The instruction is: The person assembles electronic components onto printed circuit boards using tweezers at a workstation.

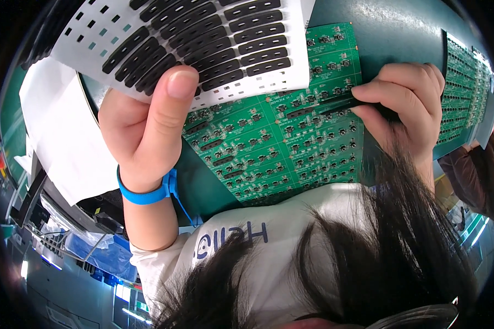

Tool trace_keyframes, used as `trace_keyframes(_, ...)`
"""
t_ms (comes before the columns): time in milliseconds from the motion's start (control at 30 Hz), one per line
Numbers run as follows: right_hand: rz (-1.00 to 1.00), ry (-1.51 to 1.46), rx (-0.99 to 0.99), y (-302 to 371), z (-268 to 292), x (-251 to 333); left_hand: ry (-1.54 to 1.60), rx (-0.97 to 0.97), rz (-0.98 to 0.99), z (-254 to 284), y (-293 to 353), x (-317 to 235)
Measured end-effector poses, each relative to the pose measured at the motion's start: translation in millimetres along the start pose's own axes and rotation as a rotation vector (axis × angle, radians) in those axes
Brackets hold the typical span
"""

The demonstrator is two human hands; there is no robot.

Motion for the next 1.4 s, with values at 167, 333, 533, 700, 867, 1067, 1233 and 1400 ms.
trace_keyframes(167,-0.026,0.039,0.019,-0.9,-1.4,0.8,0.039,-0.014,0.013,-1.3,0.7,1.0)
trace_keyframes(333,-0.05,0.04,-0.019,-1.5,-0.2,-0.4,0.05,0.02,0.008,-0.1,0.6,2.4)
trace_keyframes(533,-0.054,0.038,-0.032,1.1,-0.4,-2.1,0.063,0.012,-0.009,-1.7,0.2,2.2)
trace_keyframes(700,-0.056,0.054,-0.019,0.1,3.1,-0.3,0.07,0.026,0.006,-1.7,-0.6,2.0)
trace_keyframes(867,-0.091,-0.129,-0.106,0.8,10.9,2.5,0.062,0.034,0.005,-2.3,-1.5,0.1)
trace_keyframes(1067,-0.123,-0.03,-0.12,-28.7,11.5,11.5,0.017,0.073,-0.046,0.0,-0.6,-3.0)
trace_keyframes(1233,-0.059,0.047,-0.079,-37.0,3.8,8.2,-0.003,0.152,-0.127,-0.9,-3.4,-2.8)
trace_keyframes(1400,-0.179,-0.183,0.006,-32.6,1.6,-0.3,0.001,0.168,-0.125,-4.0,-5.2,-2.7)
Point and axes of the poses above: each hand's wrist, its own y-axis away from the middle knuckle, its own z-axis out of the back of the hand, x = y × z, the point moved 5 cm from there along -y, towards the middle knuckle, and after that the axes turned 8 degrees about x, right-handed, at the moved point
